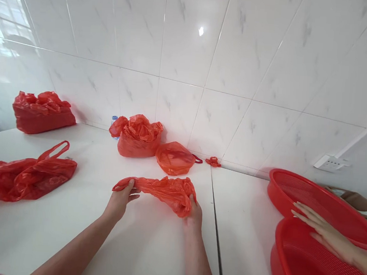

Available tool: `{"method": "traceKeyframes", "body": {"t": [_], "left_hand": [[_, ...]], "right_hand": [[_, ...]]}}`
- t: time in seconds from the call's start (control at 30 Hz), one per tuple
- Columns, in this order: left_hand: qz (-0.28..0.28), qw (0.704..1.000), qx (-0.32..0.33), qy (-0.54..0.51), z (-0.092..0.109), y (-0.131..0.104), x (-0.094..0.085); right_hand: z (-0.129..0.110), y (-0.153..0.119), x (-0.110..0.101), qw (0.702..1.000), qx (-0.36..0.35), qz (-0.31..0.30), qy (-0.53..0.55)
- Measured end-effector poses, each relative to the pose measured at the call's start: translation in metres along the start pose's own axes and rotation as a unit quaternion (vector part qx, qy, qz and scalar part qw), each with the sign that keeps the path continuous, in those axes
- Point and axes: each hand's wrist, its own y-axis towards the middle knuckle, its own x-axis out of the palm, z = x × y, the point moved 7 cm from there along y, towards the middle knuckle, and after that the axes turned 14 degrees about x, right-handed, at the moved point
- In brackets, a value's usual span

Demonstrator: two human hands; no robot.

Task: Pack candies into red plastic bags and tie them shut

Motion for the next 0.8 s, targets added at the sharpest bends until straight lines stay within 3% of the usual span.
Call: {"method": "traceKeyframes", "body": {"t": [0.07,0.13,0.2,0.27,0.37,0.5,0.57,0.63,0.7,0.73,0.8], "left_hand": [[-0.004,0.998,-0.015,-0.061,-0.002,0.0,0.004],[-0.005,0.995,-0.023,-0.092,-0.005,0.001,0.008],[-0.004,0.995,-0.023,-0.099,-0.007,0.002,0.011],[0.003,0.995,-0.018,-0.102,-0.007,0.003,0.014],[0.03,0.992,0.006,-0.121,-0.003,0.005,0.014],[0.081,0.989,0.009,-0.126,0.0,0.005,0.007],[0.087,0.99,0.004,-0.114,0.0,0.003,0.006],[0.074,0.992,0.008,-0.1,0.001,0.001,0.01],[0.057,0.995,0.01,-0.079,0.004,-0.003,0.016],[0.048,0.996,0.011,-0.068,0.006,-0.006,0.021],[0.022,0.999,0.021,-0.044,0.013,-0.013,0.031]], "right_hand": [[-0.004,0.001,-0.006,1.0,-0.013,0.015,-0.001],[-0.013,-0.005,-0.02,0.993,-0.051,0.094,-0.042],[-0.027,-0.019,-0.031,0.968,-0.11,0.197,-0.11],[-0.04,-0.033,-0.034,0.937,-0.165,0.259,-0.167],[-0.047,-0.035,-0.036,0.929,-0.156,0.27,-0.198],[-0.042,-0.024,-0.047,0.963,-0.062,0.243,-0.098],[-0.049,-0.033,-0.045,0.96,-0.097,0.251,-0.071],[-0.059,-0.055,-0.03,0.936,-0.19,0.273,-0.117],[-0.058,-0.079,0.0,0.906,-0.272,0.247,-0.21],[-0.051,-0.086,0.02,0.899,-0.287,0.199,-0.266],[-0.025,-0.095,0.063,0.879,-0.284,0.045,-0.381]]}}
